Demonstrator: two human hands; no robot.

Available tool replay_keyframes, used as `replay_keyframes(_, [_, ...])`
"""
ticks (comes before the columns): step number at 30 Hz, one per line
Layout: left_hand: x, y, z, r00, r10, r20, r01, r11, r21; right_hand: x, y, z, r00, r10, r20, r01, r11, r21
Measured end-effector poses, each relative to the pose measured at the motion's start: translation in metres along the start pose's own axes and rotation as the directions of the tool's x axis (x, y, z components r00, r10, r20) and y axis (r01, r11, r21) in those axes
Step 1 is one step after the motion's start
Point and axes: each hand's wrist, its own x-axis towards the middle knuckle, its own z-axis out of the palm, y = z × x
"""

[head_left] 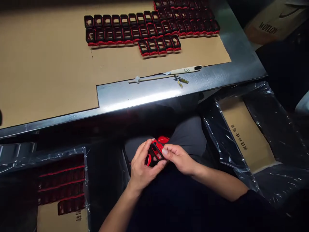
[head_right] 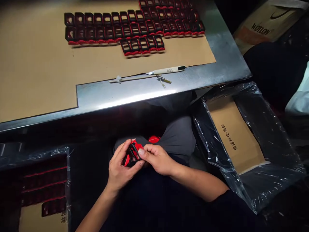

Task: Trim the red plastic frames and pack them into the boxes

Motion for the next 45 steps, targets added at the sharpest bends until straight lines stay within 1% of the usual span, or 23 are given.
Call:
replay_keyframes(2, [-0.003,-0.001,-0.001,0.998,-0.058,0.026,0.061,0.991,-0.122,-0.005,-0.003,-0.005,0.996,-0.037,0.083,0.041,0.998,-0.047])
replay_keyframes(3, [-0.005,-0.002,0.0,0.995,-0.089,0.043,0.095,0.977,-0.19,-0.007,-0.004,-0.007,0.993,-0.052,0.103,0.059,0.996,-0.063])
replay_keyframes(5, [-0.009,-0.003,0.001,0.989,-0.118,0.086,0.139,0.941,-0.308,-0.01,-0.004,-0.01,0.992,-0.072,0.103,0.081,0.993,-0.088])
replay_keyframes(7, [-0.012,-0.004,0.002,0.986,-0.111,0.125,0.15,0.915,-0.374,-0.012,-0.002,-0.011,0.991,-0.082,0.107,0.092,0.992,-0.088])
replay_keyframes(11, [-0.01,-0.003,0.003,0.986,-0.053,0.156,0.106,0.93,-0.352,-0.012,0.001,-0.013,0.982,-0.103,0.157,0.113,0.992,-0.06])
replay_keyframes(15, [-0.004,-0.002,0.001,0.993,0.037,0.115,0.002,0.946,-0.323,-0.012,0.002,-0.017,0.976,-0.115,0.187,0.13,0.989,-0.07])
replay_keyframes(18, [-0.001,-0.001,-0.001,0.989,0.103,0.102,-0.07,0.954,-0.291,-0.012,0.001,-0.019,0.966,-0.153,0.207,0.175,0.98,-0.09])
replay_keyframes(20, [-0.001,-0.001,-0.002,0.987,0.11,0.117,-0.075,0.961,-0.268,-0.012,0.0,-0.021,0.962,-0.202,0.182,0.225,0.967,-0.119])
replay_keyframes(22, [-0.003,0.0,-0.002,0.987,0.082,0.135,-0.045,0.965,-0.257,-0.011,0.0,-0.022,0.964,-0.232,0.126,0.25,0.956,-0.154])
replay_keyframes(25, [-0.008,0.0,-0.002,0.988,0.017,0.153,0.027,0.958,-0.284,-0.009,0.002,-0.023,0.98,-0.198,0.03,0.2,0.967,-0.158])
replay_keyframes(28, [-0.012,0.001,-0.002,0.983,-0.036,0.179,0.096,0.936,-0.337,-0.007,0.006,-0.024,0.992,-0.122,-0.014,0.121,0.99,-0.078])
replay_keyframes(31, [-0.015,0.001,-0.003,0.975,-0.07,0.21,0.144,0.922,-0.361,-0.006,0.009,-0.024,0.999,-0.046,-0.002,0.046,0.999,0.029])
replay_keyframes(34, [-0.016,0.001,-0.003,0.969,-0.085,0.23,0.165,0.92,-0.355,-0.006,0.009,-0.023,1.0,0.005,0.007,-0.006,0.997,0.08])
replay_keyframes(40, [-0.018,-0.001,-0.001,0.958,-0.09,0.272,0.19,0.909,-0.37,-0.007,0.007,-0.021,0.998,0.032,0.046,-0.037,0.992,0.12])
replay_keyframes(45, [-0.019,-0.002,0.0,0.946,-0.107,0.307,0.244,0.858,-0.452,-0.008,0.01,-0.023,0.997,0.033,0.065,-0.043,0.988,0.149])
